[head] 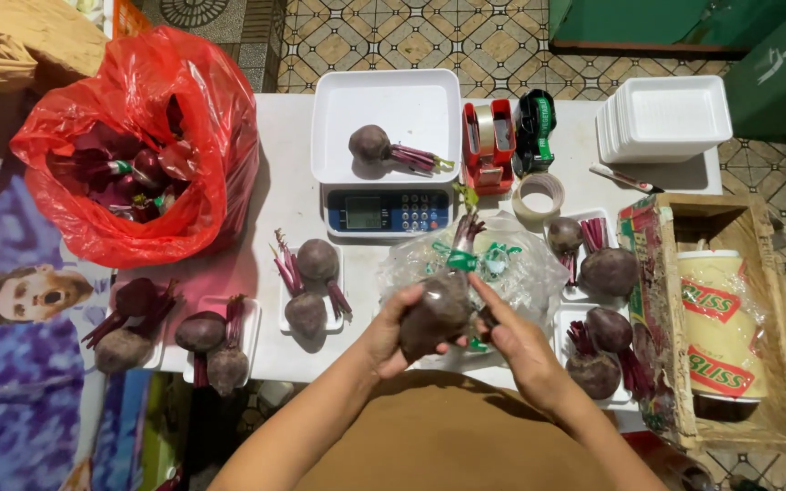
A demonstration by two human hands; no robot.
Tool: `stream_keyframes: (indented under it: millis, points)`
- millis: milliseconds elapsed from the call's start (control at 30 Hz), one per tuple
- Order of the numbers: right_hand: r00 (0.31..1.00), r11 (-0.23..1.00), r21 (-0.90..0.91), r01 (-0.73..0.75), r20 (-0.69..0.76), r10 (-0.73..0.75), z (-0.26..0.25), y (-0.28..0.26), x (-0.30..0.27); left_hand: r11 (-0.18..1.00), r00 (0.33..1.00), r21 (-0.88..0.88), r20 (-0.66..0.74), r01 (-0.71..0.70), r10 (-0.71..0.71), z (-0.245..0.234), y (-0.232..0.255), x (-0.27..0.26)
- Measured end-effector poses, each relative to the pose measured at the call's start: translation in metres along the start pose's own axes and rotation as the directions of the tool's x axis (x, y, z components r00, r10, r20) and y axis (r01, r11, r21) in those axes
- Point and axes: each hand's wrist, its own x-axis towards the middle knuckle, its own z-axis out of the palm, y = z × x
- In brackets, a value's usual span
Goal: Trimming, bagging, and weighing beetroots for distribution
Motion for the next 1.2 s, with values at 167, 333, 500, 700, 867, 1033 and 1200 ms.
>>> stream_keyframes:
  millis: [167,333,500,700,867,1033,1200]
  points:
    - [0.986,0.974,-0.201,-0.105,-0.151,0.076,-0.008,0.01,-0.007,0.996,0.999,-0.083,0.045,0.014,-0.01,-0.015,0.001,-0.002]
    - [0.977,0.967,-0.253,-0.011,-0.209,-0.043,-0.003,0.012,-0.005,0.996,0.995,-0.085,0.103,0.017,-0.008,-0.016,-0.001,-0.004]
    - [0.969,0.953,-0.295,0.068,-0.207,-0.134,0.002,0.008,-0.004,0.991,0.973,-0.087,0.217,0.101,-0.08,-0.038,-0.01,-0.003]
    - [0.962,0.945,-0.297,0.134,-0.191,-0.196,0.005,0.002,-0.007,0.975,0.947,-0.128,0.287,0.184,-0.141,-0.042,-0.007,-0.004]
    - [0.959,0.945,-0.286,0.159,-0.184,-0.217,0.006,0.001,-0.006,0.976,0.952,-0.126,0.272,0.179,-0.139,-0.032,-0.004,-0.009]
    - [0.961,0.954,-0.266,0.142,-0.193,-0.197,0.005,0.001,-0.007,0.987,0.989,0.093,0.077,-0.135,0.128,-0.007,-0.01,-0.018]
    - [0.961,0.972,-0.21,0.107,-0.231,-0.155,-0.002,0.008,-0.008,0.564,0.872,0.727,0.098,-0.392,0.479,0.012,-0.013,-0.022]
